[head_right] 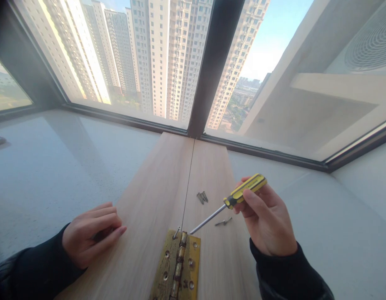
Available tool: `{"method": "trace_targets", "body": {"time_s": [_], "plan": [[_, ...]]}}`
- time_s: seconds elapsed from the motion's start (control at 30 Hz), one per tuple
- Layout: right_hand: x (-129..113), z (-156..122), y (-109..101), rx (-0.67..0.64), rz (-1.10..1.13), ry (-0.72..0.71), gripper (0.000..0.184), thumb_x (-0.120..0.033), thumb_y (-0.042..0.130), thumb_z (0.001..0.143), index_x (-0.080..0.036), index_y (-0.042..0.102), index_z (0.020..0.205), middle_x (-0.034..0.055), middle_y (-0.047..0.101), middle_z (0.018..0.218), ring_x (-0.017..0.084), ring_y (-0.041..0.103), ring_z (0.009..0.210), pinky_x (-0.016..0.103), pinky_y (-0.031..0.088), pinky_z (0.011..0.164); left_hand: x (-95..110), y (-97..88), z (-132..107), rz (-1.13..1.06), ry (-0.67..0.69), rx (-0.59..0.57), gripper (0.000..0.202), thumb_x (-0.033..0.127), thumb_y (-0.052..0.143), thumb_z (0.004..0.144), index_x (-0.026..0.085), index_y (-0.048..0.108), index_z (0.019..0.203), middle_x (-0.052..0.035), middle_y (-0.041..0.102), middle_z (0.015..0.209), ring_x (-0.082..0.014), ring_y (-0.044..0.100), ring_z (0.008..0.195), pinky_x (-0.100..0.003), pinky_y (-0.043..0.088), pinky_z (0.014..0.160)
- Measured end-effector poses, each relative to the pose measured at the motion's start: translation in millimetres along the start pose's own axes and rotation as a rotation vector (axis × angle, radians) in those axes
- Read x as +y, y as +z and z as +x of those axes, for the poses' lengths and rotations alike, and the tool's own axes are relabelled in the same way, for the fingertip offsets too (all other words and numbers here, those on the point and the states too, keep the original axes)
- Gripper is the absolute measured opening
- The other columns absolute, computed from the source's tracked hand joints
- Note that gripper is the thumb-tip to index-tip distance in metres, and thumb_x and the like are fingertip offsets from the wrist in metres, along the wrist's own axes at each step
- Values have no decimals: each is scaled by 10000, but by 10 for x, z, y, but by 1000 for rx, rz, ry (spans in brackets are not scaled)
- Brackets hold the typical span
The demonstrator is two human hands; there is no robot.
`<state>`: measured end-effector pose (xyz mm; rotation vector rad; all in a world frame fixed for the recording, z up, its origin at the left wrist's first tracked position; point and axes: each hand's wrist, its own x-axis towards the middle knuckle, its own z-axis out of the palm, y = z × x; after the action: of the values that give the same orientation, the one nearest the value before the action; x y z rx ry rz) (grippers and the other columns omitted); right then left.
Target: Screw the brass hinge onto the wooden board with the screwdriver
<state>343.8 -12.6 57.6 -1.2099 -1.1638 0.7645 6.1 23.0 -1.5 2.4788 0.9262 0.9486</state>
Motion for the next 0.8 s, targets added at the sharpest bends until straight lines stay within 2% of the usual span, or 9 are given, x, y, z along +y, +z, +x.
{"method": "trace_targets", "body": {"time_s": [0.23,0.5,0.8], "plan": [[62,-62,218,-14,134,10,380,-375,675,757,-156,508,1018,66,523,895,131,553,681,197,498,511,-5,9,-4,-21,-9,12,212,142,460,802,134,487,592,-3,403,542,-113,335,559,-236,248,532],[67,-56,220,-43,221,4,297,-326,665,777,-166,541,995,54,522,897,119,555,675,188,499,516,-21,17,-13,-23,-1,15,214,140,457,806,134,482,594,0,401,537,-112,335,552,-237,247,533],[76,-56,210,-70,240,8,296,-313,667,777,-165,546,1003,55,525,906,129,561,692,198,509,522,-21,15,-18,-41,-17,13,212,142,461,804,132,485,593,-1,401,539,-112,331,556,-236,240,535]]}}
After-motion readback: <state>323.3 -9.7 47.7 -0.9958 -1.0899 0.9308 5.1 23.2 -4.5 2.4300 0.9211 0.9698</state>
